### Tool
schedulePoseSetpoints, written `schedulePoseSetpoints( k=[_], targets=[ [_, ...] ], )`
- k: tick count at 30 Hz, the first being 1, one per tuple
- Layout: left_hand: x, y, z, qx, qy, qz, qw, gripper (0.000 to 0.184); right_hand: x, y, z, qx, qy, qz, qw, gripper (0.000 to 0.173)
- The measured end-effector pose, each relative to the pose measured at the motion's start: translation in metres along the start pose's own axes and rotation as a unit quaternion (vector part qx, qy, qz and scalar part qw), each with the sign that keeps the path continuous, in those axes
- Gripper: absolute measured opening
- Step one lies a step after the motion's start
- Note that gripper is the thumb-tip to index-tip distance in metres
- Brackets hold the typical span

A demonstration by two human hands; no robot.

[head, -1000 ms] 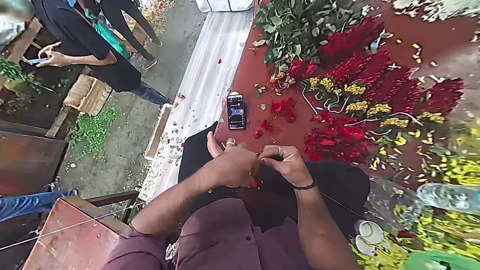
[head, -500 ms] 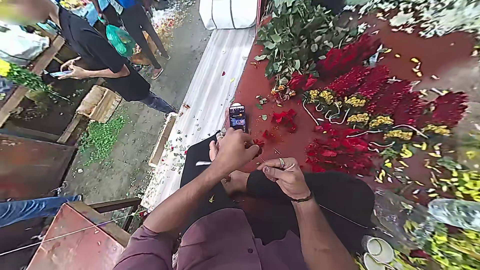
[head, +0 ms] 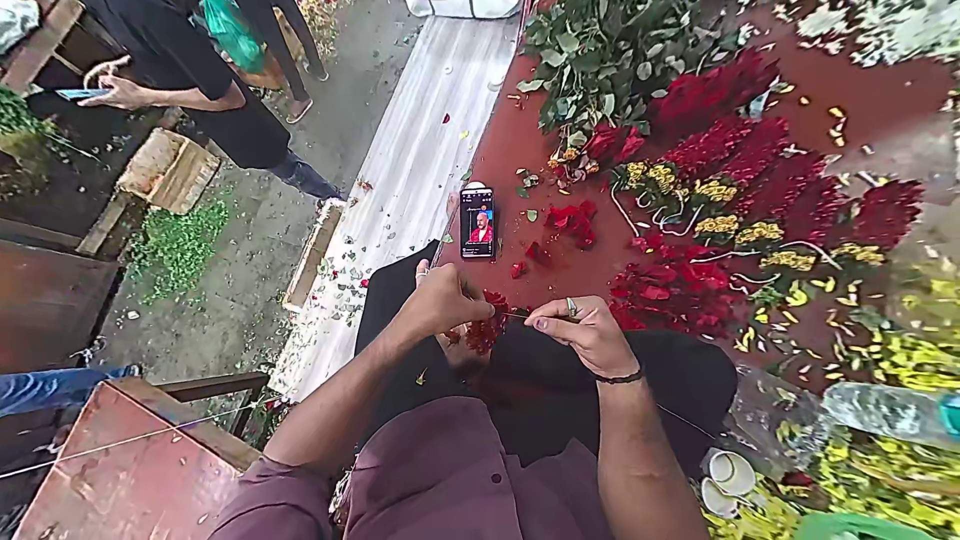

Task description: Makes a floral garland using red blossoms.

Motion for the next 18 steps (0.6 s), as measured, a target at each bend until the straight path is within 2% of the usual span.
schedulePoseSetpoints(
  k=[5, 8, 12, 18],
  targets=[
    [-0.014, 0.000, 0.004, 0.027, -0.007, -0.050, 0.998, 0.018, -0.002, 0.000, 0.024, -0.056, 0.066, -0.056, 0.995, 0.013],
    [-0.026, -0.005, 0.007, 0.016, -0.024, -0.055, 0.998, 0.021, 0.003, -0.002, 0.030, -0.084, 0.090, -0.047, 0.991, 0.013],
    [-0.031, -0.001, -0.001, -0.037, 0.078, -0.024, 0.996, 0.029, 0.001, -0.001, 0.019, -0.062, 0.075, -0.030, 0.995, 0.012],
    [-0.036, 0.000, -0.007, -0.038, 0.080, -0.049, 0.995, 0.021, 0.003, -0.003, 0.026, -0.101, 0.064, -0.031, 0.992, 0.012]
  ],
)
Point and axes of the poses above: each hand's wrist, its own y-axis away from the middle knuckle, its own z-axis out of the palm, x = y × z, the point moved 3 cm from there along -y, towards the middle knuckle, and after that the axes turned 2 degrees about -z, right-handed, at the moved point
